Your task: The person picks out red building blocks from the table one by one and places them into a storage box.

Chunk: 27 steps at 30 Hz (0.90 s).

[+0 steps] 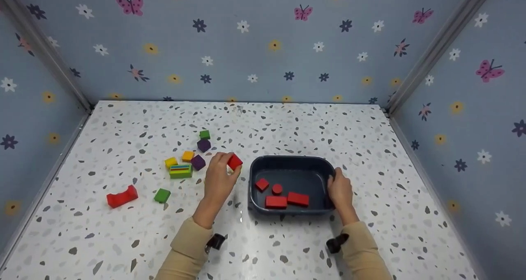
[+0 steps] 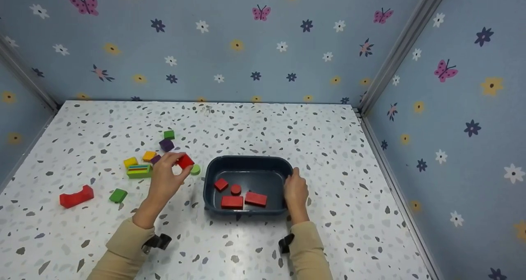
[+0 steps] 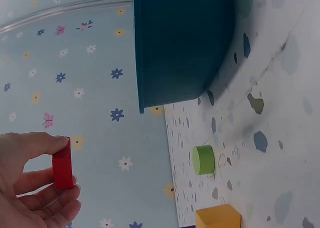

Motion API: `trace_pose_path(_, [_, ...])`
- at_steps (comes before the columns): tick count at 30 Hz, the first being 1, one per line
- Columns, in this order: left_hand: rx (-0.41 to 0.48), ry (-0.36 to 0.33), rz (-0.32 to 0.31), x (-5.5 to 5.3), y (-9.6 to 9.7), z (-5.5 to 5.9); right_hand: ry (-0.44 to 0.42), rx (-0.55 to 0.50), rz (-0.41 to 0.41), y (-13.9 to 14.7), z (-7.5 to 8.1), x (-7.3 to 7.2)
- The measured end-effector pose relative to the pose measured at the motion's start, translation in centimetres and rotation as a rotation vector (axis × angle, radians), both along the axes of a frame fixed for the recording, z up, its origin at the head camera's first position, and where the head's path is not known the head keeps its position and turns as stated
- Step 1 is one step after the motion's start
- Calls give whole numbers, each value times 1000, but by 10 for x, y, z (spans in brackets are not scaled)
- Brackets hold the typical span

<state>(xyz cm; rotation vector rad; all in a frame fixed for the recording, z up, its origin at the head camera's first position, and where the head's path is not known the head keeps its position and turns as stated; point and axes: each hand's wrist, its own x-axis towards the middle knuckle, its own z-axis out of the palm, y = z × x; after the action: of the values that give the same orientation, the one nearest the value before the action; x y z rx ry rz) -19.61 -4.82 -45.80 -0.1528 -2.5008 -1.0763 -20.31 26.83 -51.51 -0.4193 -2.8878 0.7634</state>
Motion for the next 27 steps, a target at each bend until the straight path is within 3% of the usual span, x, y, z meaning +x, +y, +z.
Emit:
trace_pose_path(7, [9,16,-53,0,20,-4,44,16,15,0,0,2])
trace_pose_path(14, [14,38,-97,-1,36,-11,-3,1,0,0,1,1])
trace_pose_path(20, [6,0,-164,-2,51,-16,-5,0,-4,0,1,0])
trace_pose_path(27, [-50,-7,-184,-6,70,-25,-4,1,-7,0,0,-1])
